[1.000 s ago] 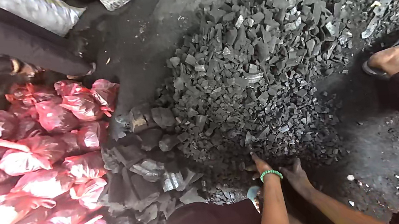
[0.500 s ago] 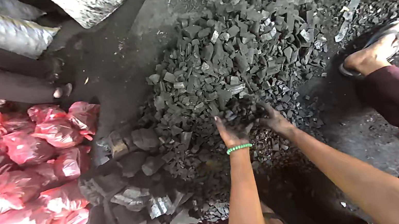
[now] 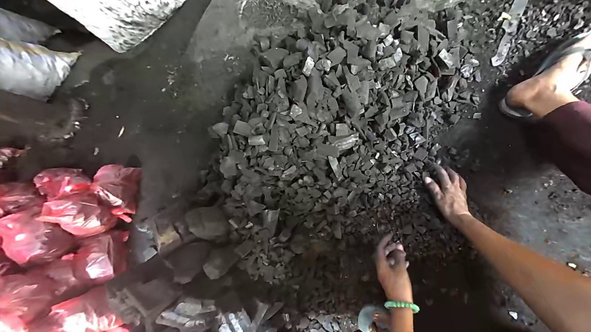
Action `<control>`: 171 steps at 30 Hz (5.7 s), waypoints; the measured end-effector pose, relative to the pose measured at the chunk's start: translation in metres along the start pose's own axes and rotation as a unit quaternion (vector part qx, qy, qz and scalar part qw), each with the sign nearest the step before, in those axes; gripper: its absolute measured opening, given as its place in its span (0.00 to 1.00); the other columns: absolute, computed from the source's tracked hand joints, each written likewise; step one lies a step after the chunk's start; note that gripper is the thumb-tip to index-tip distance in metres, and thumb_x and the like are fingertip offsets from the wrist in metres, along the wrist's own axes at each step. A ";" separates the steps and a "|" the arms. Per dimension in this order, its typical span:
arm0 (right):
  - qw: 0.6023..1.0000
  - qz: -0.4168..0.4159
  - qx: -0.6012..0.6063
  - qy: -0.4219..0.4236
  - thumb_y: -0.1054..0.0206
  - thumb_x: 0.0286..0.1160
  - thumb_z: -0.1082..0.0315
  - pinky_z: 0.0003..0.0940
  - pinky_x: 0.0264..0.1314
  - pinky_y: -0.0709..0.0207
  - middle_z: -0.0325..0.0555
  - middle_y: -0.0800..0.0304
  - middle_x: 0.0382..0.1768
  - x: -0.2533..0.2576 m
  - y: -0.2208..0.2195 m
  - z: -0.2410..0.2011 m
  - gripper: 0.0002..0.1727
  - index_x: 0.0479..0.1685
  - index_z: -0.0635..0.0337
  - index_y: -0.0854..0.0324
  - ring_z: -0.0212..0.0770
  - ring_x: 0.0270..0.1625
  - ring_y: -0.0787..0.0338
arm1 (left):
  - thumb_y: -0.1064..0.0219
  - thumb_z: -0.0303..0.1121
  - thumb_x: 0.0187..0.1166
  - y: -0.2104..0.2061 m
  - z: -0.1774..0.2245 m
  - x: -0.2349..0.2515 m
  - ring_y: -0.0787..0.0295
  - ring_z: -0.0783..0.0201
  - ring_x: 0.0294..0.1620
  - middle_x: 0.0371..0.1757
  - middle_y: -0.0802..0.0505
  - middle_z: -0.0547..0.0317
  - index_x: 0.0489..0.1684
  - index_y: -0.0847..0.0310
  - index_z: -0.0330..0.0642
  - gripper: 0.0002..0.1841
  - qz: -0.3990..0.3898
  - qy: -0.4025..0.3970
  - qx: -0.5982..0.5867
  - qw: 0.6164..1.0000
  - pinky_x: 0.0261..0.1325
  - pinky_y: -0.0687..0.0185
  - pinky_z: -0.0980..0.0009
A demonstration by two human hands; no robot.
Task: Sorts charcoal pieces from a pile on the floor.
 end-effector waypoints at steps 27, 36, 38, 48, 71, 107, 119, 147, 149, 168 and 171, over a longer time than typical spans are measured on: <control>0.977 -0.147 -0.125 0.091 0.20 0.71 0.59 0.64 0.68 0.21 0.67 0.27 0.77 -0.057 0.012 -0.004 0.24 0.67 0.52 0.14 0.68 0.70 0.17 | 0.38 0.22 0.85 -0.052 -0.007 -0.019 0.08 0.46 0.55 0.62 0.13 0.32 0.75 0.29 0.29 0.21 -0.072 0.064 0.141 0.985 0.61 0.13 0.53; 0.934 -0.137 0.306 0.123 0.46 0.88 0.50 0.57 0.78 0.27 0.55 0.38 0.88 -0.028 0.031 -0.114 0.36 0.94 0.48 0.49 0.52 0.84 0.28 | 0.26 0.25 0.75 0.062 0.033 0.030 0.20 0.30 0.68 0.73 0.22 0.24 0.82 0.33 0.35 0.33 0.174 -0.005 0.121 0.977 0.67 0.22 0.41; 0.980 -0.058 0.177 0.073 0.44 0.92 0.56 0.61 0.80 0.31 0.68 0.33 0.82 0.000 0.027 -0.086 0.29 0.84 0.65 0.35 0.63 0.82 0.28 | 0.26 0.31 0.77 0.061 0.020 0.036 0.22 0.32 0.73 0.76 0.24 0.24 0.77 0.27 0.35 0.29 0.092 0.039 0.254 0.962 0.73 0.23 0.44; 0.970 -0.155 -0.164 0.086 0.28 0.78 0.45 0.74 0.71 0.29 0.63 0.44 0.90 -0.048 -0.047 -0.068 0.39 0.88 0.47 0.34 0.73 0.85 0.35 | 0.25 0.33 0.77 0.028 -0.026 0.018 0.25 0.39 0.79 0.80 0.27 0.27 0.77 0.27 0.33 0.30 0.002 0.083 0.360 0.929 0.80 0.28 0.55; 0.970 -0.184 0.117 0.106 0.34 0.85 0.58 0.62 0.66 0.21 0.67 0.15 0.63 -0.019 0.025 -0.062 0.26 0.74 0.66 0.24 0.61 0.62 0.13 | 0.35 0.38 0.87 0.014 0.078 0.047 0.21 0.31 0.74 0.82 0.27 0.29 0.92 0.41 0.50 0.33 0.020 -0.089 0.415 0.905 0.71 0.22 0.39; 0.795 -0.403 -0.373 0.257 0.37 0.86 0.59 0.83 0.77 0.45 0.60 0.46 0.92 -0.119 -0.022 0.006 0.24 0.81 0.42 0.23 0.76 0.92 0.52 | 0.36 0.26 0.81 -0.009 -0.038 -0.019 0.47 0.34 0.91 0.94 0.48 0.35 0.90 0.37 0.48 0.34 -0.064 0.023 0.485 0.872 0.88 0.41 0.48; 0.936 -0.298 0.088 0.164 0.32 0.84 0.65 0.54 0.76 0.25 0.60 0.18 0.73 -0.039 0.024 -0.083 0.23 0.74 0.63 0.21 0.55 0.72 0.16 | 0.37 0.17 0.77 0.010 -0.018 -0.005 0.19 0.41 0.74 0.69 0.15 0.31 0.59 0.13 0.28 0.15 -0.015 -0.040 0.369 0.928 0.80 0.27 0.57; 0.937 -0.218 -0.205 0.179 0.23 0.69 0.42 0.67 0.88 0.46 0.61 0.47 0.92 -0.041 -0.046 -0.047 0.46 0.91 0.34 0.38 0.64 0.91 0.42 | 0.20 0.30 0.68 0.059 -0.025 0.014 0.46 0.22 0.87 0.91 0.52 0.23 0.91 0.40 0.46 0.45 0.189 0.077 0.314 0.927 0.81 0.36 0.37; 0.931 -0.229 -0.230 0.166 0.23 0.71 0.46 0.73 0.87 0.49 0.62 0.55 0.94 -0.046 -0.057 -0.063 0.47 0.93 0.29 0.44 0.67 0.93 0.49 | 0.20 0.34 0.70 0.051 -0.032 0.017 0.55 0.25 0.91 0.93 0.56 0.25 0.95 0.49 0.49 0.50 0.151 0.107 0.363 0.913 0.83 0.41 0.34; 0.907 -0.325 -0.209 0.168 0.31 0.79 0.65 0.63 0.70 0.22 0.62 0.27 0.81 -0.089 -0.032 -0.035 0.21 0.72 0.52 0.17 0.65 0.72 0.16 | 0.30 0.21 0.77 -0.017 -0.010 -0.009 0.20 0.43 0.73 0.73 0.20 0.29 0.70 0.21 0.27 0.22 -0.006 0.025 0.198 0.980 0.76 0.25 0.59; 0.927 -0.340 0.018 0.156 0.27 0.73 0.75 0.56 0.73 0.23 0.61 0.19 0.72 -0.080 -0.031 -0.093 0.23 0.69 0.60 0.16 0.58 0.70 0.15 | 0.31 0.16 0.74 0.023 0.025 0.005 0.13 0.49 0.58 0.65 0.15 0.34 0.72 0.25 0.27 0.25 0.047 -0.005 -0.036 0.998 0.61 0.15 0.56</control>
Point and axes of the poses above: each hand's wrist, its own x-axis towards the middle knuckle, its own y-axis out of the back of the hand, z = x × y, the point moved 4 cm from there along x, towards the middle knuckle
